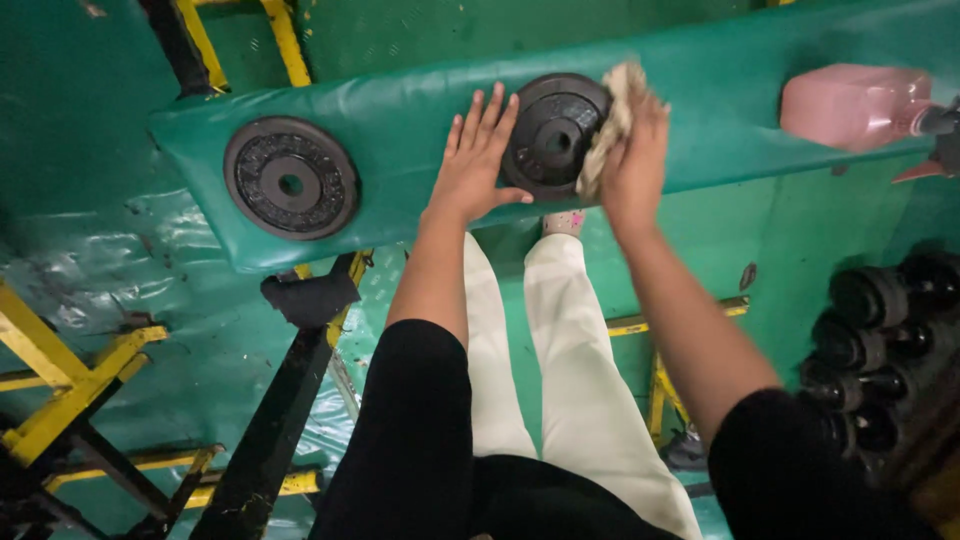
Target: Cleaning weight plates and gym benches with a spray bottle and cloth.
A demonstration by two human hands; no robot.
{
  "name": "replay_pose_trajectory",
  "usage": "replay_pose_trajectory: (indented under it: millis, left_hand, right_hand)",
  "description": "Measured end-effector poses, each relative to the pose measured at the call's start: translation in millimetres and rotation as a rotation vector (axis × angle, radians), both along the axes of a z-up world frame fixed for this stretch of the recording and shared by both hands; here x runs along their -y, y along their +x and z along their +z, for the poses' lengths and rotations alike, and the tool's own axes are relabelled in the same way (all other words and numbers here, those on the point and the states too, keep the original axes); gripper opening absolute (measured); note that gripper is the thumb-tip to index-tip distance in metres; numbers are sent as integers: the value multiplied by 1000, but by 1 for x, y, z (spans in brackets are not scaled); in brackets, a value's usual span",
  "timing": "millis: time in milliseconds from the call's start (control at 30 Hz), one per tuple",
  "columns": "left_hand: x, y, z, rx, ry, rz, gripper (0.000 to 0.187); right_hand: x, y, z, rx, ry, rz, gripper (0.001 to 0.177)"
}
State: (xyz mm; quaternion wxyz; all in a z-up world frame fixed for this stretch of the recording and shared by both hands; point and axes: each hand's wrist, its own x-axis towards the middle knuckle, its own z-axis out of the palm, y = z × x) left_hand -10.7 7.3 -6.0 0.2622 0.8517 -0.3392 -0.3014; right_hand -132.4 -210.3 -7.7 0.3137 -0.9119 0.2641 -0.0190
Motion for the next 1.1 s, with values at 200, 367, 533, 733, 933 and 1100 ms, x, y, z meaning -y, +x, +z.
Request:
replay_pose_trajectory:
  millis: [200, 367, 533, 733, 933, 1100]
  left_hand:
    - [-2, -2, -6, 25, -13, 2, 147]
    - [0, 0, -2, 21, 20, -4, 145]
    - [1, -6, -14, 64, -98, 50, 129]
    - [71, -9, 46, 231, 1, -63, 137]
    - [94, 1, 68, 131, 256, -142, 155]
    - [128, -3, 55, 260, 446, -140, 152]
  right_hand:
    - [-72, -33, 9, 75, 26, -102, 64]
    - [-93, -39, 18, 60, 31, -88, 73]
    - [-68, -52, -20, 148, 113, -239, 69]
    - [-36, -34, 0, 188, 50, -103, 69]
    - [-1, -31, 24, 28, 48, 148, 79]
    - [20, -29, 22, -44, 140, 160, 79]
